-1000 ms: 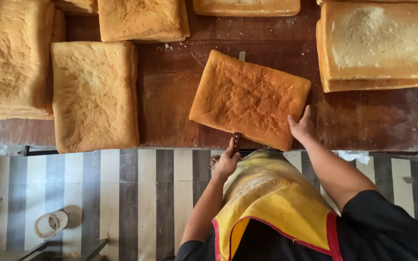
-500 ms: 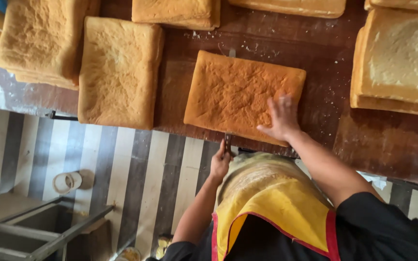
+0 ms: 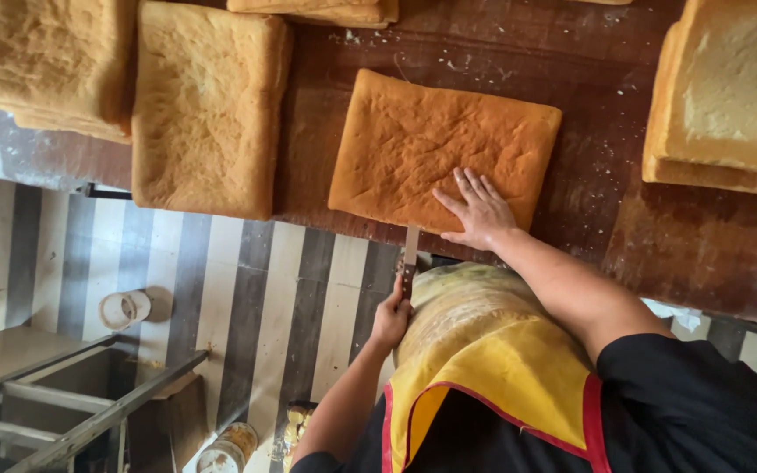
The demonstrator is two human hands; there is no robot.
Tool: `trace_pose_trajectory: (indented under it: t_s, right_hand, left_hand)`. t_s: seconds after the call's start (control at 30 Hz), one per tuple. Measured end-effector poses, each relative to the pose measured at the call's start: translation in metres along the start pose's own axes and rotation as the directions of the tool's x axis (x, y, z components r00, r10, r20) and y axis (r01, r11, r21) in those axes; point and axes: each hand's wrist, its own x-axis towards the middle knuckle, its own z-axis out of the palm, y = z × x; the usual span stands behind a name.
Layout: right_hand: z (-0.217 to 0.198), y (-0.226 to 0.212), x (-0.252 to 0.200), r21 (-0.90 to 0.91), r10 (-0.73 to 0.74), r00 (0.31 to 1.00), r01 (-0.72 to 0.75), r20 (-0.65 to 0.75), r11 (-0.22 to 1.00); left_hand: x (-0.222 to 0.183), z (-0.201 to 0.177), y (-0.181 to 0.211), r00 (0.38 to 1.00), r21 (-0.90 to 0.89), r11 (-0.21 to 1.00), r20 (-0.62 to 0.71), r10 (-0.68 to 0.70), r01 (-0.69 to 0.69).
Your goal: The person trims the dark outer edge off large rectangular baked cake sheets on a wooden worktable. They hold each sheet steady with one hand and cut along its side with a long knife, then move the trimmed sheet aside and take the next one from the surrounding stacks.
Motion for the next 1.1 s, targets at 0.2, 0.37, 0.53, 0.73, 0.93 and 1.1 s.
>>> trace_pose_trajectory:
  t_s: [0.2,0.37,0.53,0.73,0.93,1.1]
  right_hand:
    - [-0.004,-0.003,-0.005,-0.027,-0.009,1.0,0.01,0.017,1.0]
    - [-0.008,0.0,-0.003,0.03,-0.002,1.0,0.001,0.031,1.0]
    - [-0.005,-0.001,0.003,-0.037,0.004,0.991,0.001,0.135,0.999]
    - [-0.013,0.002,-0.003,0.016,-0.05,0.998,0.049,0.031,0.999]
    - [0.0,0.005,0.005,0.073,-0.017,0.999,0.014,0.042,0.997]
    - [0.006,0.005,0.007,0.047,-0.037,0.999,0.036,0.031,0.998]
  left_hand:
    - [0.059,0.025,0.076,0.998,-0.146,0.987,-0.025,0.065,-0.068]
    - [0.057,0.024,0.054,0.996,-0.08,0.993,-0.017,0.09,-0.091]
    - [0.012,0.002,0.008,0.996,0.092,0.994,0.073,0.045,-0.051]
    - [0.081,0.027,0.086,0.99,-0.076,0.987,0.009,0.141,-0.14]
    - [0.036,0.013,0.047,0.984,0.224,0.958,0.032,0.178,-0.181]
    - [0.022,0.005,0.035,0.993,0.232,0.966,0.062,0.098,-0.11]
